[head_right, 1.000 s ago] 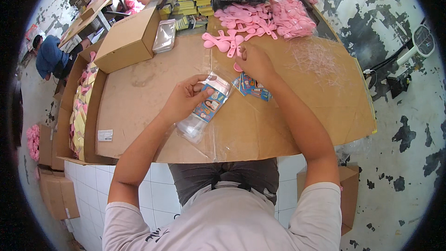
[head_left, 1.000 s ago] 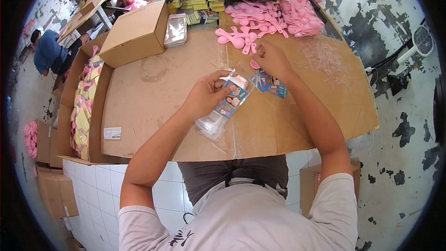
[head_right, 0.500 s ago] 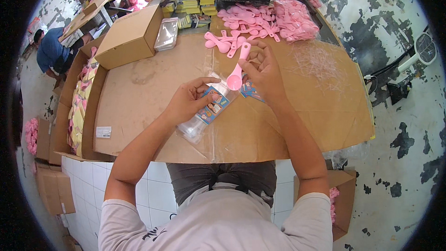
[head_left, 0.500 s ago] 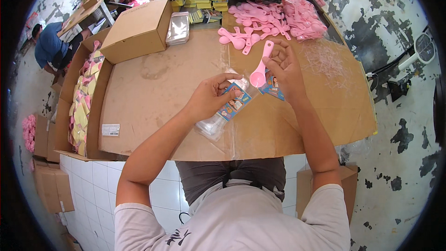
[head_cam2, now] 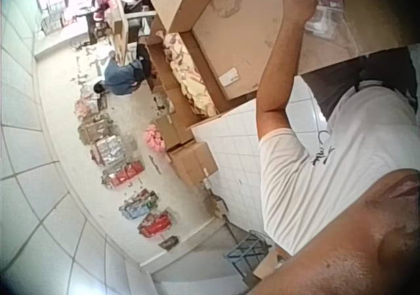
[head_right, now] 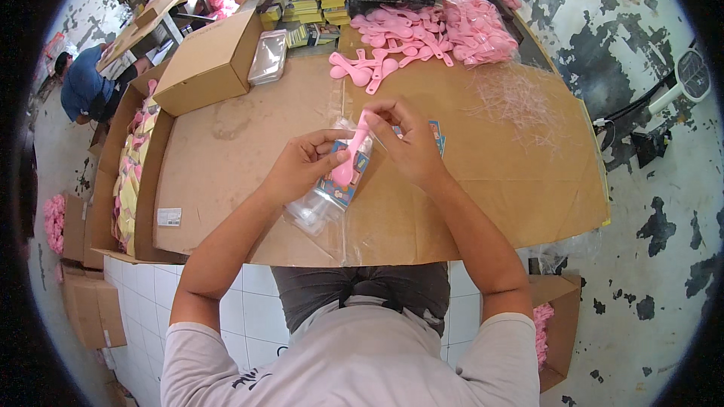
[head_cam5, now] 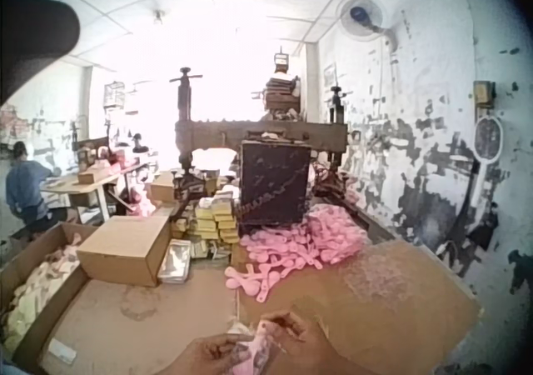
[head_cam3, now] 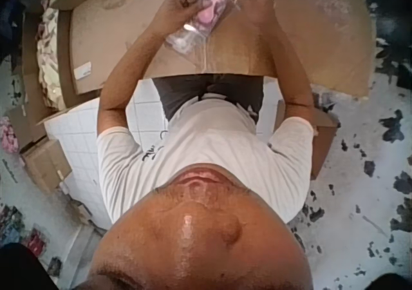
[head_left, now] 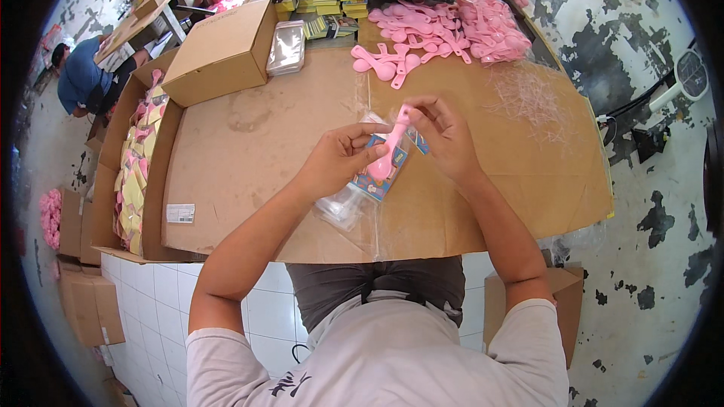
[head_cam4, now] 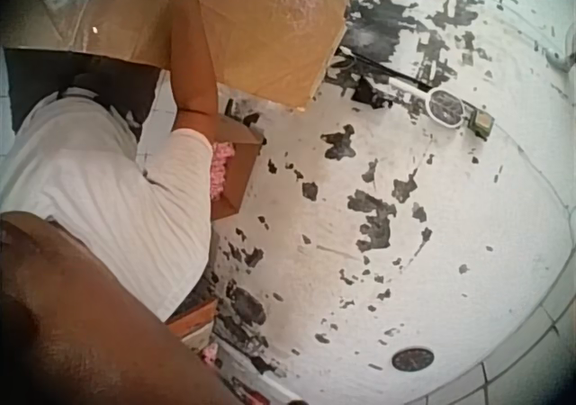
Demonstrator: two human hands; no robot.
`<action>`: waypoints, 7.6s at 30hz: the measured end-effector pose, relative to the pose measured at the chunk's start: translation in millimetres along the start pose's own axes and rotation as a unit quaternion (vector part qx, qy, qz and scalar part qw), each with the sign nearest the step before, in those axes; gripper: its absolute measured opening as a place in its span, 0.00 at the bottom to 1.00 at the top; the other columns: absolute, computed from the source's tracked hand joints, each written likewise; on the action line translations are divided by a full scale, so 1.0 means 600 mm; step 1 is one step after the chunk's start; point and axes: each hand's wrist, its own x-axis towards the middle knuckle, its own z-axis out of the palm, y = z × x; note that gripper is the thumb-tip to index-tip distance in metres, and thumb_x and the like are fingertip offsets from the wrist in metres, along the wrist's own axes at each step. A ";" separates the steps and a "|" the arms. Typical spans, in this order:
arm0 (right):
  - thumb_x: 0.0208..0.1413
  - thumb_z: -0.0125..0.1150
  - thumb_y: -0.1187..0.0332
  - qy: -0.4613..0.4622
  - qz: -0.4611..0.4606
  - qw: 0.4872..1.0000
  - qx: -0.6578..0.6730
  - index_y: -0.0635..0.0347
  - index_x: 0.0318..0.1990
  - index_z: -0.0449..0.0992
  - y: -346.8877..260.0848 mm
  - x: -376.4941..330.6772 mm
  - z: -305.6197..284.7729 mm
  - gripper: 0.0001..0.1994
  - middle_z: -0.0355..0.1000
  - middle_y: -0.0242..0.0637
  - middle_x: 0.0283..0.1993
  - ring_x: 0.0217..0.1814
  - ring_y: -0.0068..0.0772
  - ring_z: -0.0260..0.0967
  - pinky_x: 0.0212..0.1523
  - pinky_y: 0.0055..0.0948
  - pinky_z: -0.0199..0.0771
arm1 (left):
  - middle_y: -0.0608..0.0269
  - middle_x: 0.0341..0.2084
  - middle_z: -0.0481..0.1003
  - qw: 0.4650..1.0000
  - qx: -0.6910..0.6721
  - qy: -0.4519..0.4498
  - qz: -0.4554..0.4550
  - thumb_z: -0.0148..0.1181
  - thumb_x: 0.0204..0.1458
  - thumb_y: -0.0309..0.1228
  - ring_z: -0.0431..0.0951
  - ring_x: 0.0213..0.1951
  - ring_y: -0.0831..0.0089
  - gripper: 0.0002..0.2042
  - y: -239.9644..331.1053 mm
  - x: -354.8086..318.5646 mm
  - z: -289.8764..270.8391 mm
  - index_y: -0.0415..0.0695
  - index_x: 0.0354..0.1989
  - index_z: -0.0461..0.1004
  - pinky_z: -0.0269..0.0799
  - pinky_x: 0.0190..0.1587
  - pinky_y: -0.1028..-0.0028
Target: Packaging small plastic items with brand cards into clear plastic sleeves at a workstation.
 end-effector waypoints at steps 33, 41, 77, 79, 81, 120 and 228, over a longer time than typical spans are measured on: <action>0.55 0.67 0.72 -0.020 -0.181 0.914 -0.363 0.61 0.39 0.78 -0.178 0.027 0.005 0.06 0.74 0.38 0.38 0.40 0.41 0.74 0.40 0.37 0.73 | 0.60 0.42 0.83 0.994 -0.014 0.032 0.108 0.59 0.64 0.24 0.81 0.44 0.79 0.18 0.060 -0.027 0.032 0.37 0.62 0.71 0.76 0.47 0.77; 0.44 0.69 0.72 -0.020 -0.320 0.791 -0.521 0.56 0.36 0.77 -0.166 0.025 0.036 0.10 0.72 0.33 0.43 0.51 0.34 0.71 0.53 0.37 0.67 | 0.59 0.31 0.84 0.956 0.218 0.101 0.168 0.60 0.61 0.23 0.80 0.34 0.82 0.19 0.070 -0.039 0.033 0.32 0.61 0.71 0.76 0.42 0.78; 0.62 0.64 0.67 -0.089 0.035 0.982 -0.164 0.61 0.56 0.77 -0.100 -0.030 -0.029 0.17 0.78 0.34 0.44 0.45 0.23 0.75 0.47 0.28 0.74 | 0.56 0.43 0.83 0.993 0.018 0.090 0.079 0.54 0.68 0.31 0.83 0.44 0.74 0.17 0.046 -0.015 0.022 0.35 0.60 0.72 0.81 0.48 0.72; 0.63 0.64 0.69 -0.110 0.085 0.986 -0.093 0.63 0.56 0.76 -0.098 -0.026 -0.007 0.16 0.78 0.33 0.44 0.46 0.20 0.74 0.47 0.26 0.74 | 0.56 0.43 0.82 0.992 0.000 0.094 0.080 0.54 0.68 0.31 0.83 0.44 0.74 0.17 0.045 -0.017 0.024 0.35 0.60 0.73 0.81 0.49 0.71; 0.63 0.63 0.70 -0.111 0.101 0.988 -0.021 0.65 0.56 0.76 -0.081 -0.021 -0.010 0.15 0.78 0.33 0.45 0.46 0.20 0.74 0.47 0.25 0.75 | 0.55 0.44 0.82 0.991 -0.018 0.100 0.084 0.54 0.68 0.31 0.83 0.44 0.73 0.16 0.048 -0.018 0.023 0.35 0.59 0.73 0.80 0.50 0.71; 0.57 0.69 0.76 -0.131 0.126 0.982 0.050 0.64 0.56 0.72 -0.041 -0.033 -0.037 0.20 0.74 0.31 0.42 0.41 0.20 0.73 0.43 0.24 0.73 | 0.58 0.45 0.82 0.999 -0.006 0.041 0.031 0.60 0.62 0.22 0.82 0.44 0.76 0.13 0.022 -0.011 0.002 0.36 0.54 0.78 0.80 0.49 0.74; 0.66 0.60 0.74 0.065 0.150 0.983 -0.082 0.67 0.47 0.80 -0.004 0.004 -0.037 0.08 0.76 0.32 0.39 0.43 0.16 0.72 0.41 0.23 0.73 | 0.55 0.37 0.84 0.997 -0.027 0.062 0.029 0.65 0.60 0.23 0.84 0.40 0.73 0.20 -0.014 0.021 -0.020 0.35 0.58 0.69 0.78 0.45 0.76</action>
